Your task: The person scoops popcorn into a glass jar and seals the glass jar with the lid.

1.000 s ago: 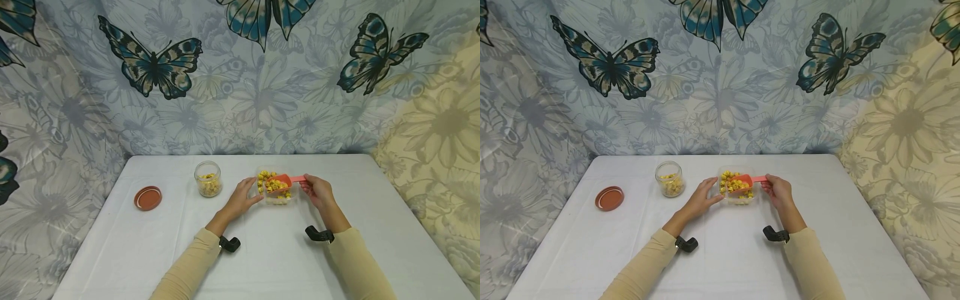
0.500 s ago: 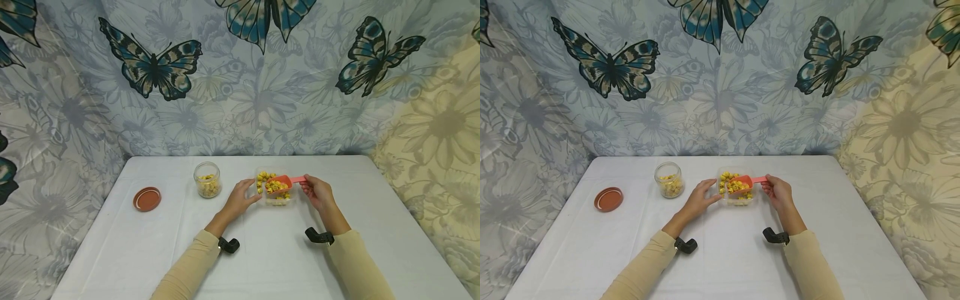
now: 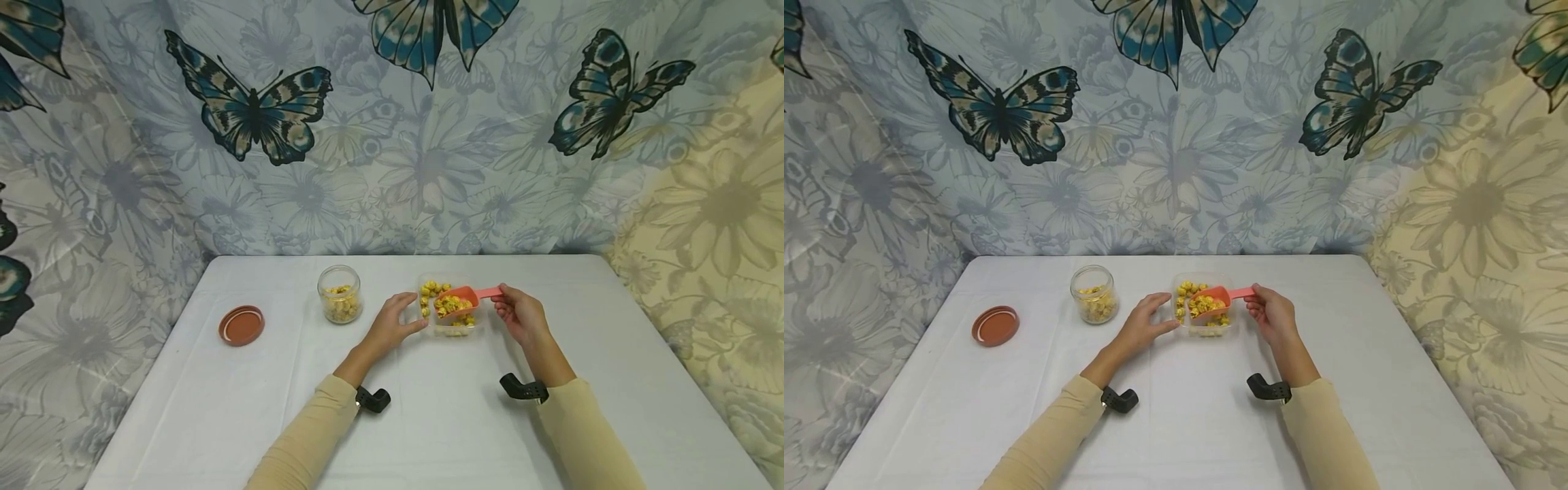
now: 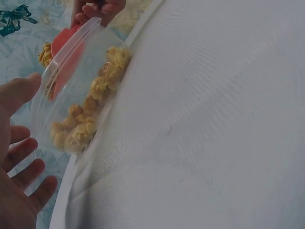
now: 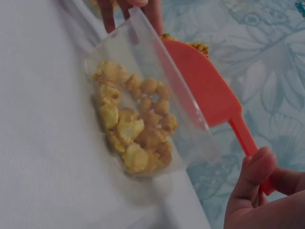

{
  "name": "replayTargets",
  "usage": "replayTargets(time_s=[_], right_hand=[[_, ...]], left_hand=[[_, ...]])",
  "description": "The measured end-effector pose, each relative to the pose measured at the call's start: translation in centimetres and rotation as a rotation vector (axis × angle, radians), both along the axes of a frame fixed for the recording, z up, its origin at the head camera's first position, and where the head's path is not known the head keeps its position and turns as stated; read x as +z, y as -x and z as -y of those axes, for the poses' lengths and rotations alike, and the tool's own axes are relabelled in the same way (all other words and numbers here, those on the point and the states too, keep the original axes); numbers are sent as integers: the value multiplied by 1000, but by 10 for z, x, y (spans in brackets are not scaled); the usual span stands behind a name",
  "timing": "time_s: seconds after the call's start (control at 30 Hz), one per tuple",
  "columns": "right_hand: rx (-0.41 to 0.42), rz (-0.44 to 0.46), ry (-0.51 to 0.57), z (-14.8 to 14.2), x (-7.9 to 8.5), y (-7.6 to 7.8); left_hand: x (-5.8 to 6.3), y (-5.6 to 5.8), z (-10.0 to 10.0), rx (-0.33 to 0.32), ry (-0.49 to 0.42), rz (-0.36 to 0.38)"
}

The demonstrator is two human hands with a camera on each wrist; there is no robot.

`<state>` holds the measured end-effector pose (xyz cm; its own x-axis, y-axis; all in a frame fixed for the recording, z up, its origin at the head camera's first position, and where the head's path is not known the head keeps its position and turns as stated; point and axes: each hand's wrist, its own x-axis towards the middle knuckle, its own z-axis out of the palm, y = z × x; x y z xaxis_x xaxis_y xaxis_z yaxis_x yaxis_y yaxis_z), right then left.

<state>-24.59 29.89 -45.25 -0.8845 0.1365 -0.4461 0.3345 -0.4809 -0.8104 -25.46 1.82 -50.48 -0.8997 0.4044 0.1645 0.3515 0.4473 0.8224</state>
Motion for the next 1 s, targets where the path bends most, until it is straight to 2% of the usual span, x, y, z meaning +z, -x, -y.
replayTargets(time_s=[0.4, 0.63, 0.83, 1.0], right_hand=[[8, -41, 28, 5, 3, -5], [0, -105, 60, 5, 6, -7], [-10, -64, 97, 5, 5, -4], [-13, -65, 111, 10, 6, -4]], left_hand=[[1, -4, 1, -9, 24, -15], [1, -5, 1, -19, 45, -33], [5, -5, 3, -30, 71, -21], [6, -5, 5, -41, 94, -25]])
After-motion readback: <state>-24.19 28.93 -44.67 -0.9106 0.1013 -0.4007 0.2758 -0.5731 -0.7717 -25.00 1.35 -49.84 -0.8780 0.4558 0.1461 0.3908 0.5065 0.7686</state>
